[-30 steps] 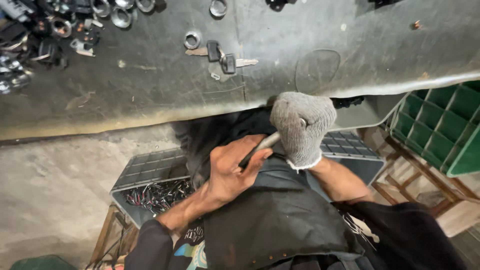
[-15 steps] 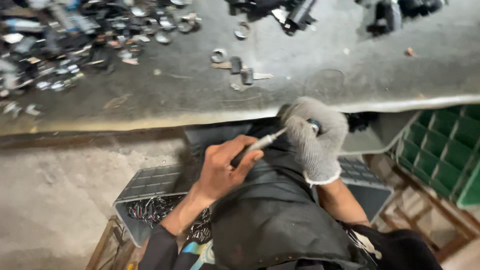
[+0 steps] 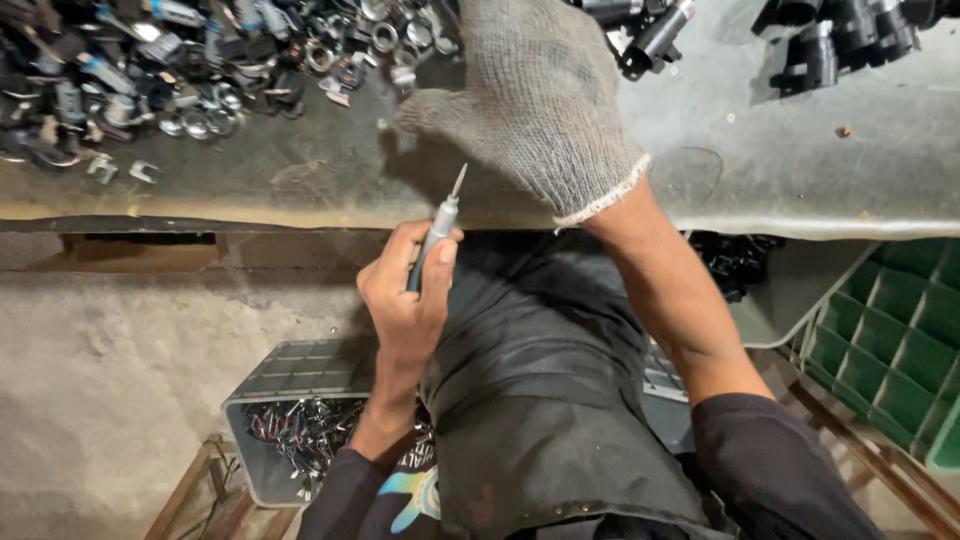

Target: The person sits at a workbench covered with piles of lock cylinders and keys and uses a small screwdriver-like tool to work on the inside of each lock cylinder, holding a cylinder in a gloved hand while manipulating it with the tool, then sets the finished cylinder aside and picks up the next one.

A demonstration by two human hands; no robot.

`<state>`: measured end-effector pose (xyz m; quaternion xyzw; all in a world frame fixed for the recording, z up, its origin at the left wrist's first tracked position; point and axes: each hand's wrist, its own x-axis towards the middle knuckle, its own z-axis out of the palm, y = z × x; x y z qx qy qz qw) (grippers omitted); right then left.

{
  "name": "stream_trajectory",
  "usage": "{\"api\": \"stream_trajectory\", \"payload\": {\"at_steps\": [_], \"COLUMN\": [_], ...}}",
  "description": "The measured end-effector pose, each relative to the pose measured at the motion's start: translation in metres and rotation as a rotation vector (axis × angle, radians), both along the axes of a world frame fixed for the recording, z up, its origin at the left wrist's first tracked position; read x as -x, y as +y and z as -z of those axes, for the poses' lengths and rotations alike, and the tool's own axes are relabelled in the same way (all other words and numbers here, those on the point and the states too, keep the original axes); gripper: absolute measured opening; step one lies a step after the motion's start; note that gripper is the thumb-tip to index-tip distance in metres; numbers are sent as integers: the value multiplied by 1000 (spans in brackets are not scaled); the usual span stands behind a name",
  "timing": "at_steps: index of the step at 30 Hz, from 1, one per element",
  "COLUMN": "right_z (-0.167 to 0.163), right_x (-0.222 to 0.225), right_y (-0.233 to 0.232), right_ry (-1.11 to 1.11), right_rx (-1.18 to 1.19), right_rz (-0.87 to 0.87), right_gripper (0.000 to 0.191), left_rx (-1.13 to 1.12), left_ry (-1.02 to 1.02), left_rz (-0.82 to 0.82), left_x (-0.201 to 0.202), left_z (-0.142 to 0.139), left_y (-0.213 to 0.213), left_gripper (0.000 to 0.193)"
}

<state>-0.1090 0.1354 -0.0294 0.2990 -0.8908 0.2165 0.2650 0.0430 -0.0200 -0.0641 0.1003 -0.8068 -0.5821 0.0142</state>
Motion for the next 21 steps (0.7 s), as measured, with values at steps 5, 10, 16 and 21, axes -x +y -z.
{"api": "stream_trajectory", "payload": {"at_steps": [5, 10, 16, 21], "right_z": [4, 11, 19, 29], "right_x": [0, -5, -1, -24], "right_y": [4, 16, 22, 52], "right_ry": [-567, -458, -523, -471], "right_rx": [216, 284, 493, 592], "right_rz": [75, 25, -20, 172], "right_gripper": [51, 29, 16, 19], "left_rx": [0, -74, -74, 261], "left_ry": [93, 36, 65, 174], "left_rz": [-29, 4, -8, 70], "left_x": [-1, 9, 21, 36], "left_z": [1, 8, 1, -14], "left_y": [-8, -3, 10, 0], "left_gripper": [9, 10, 12, 21]}}
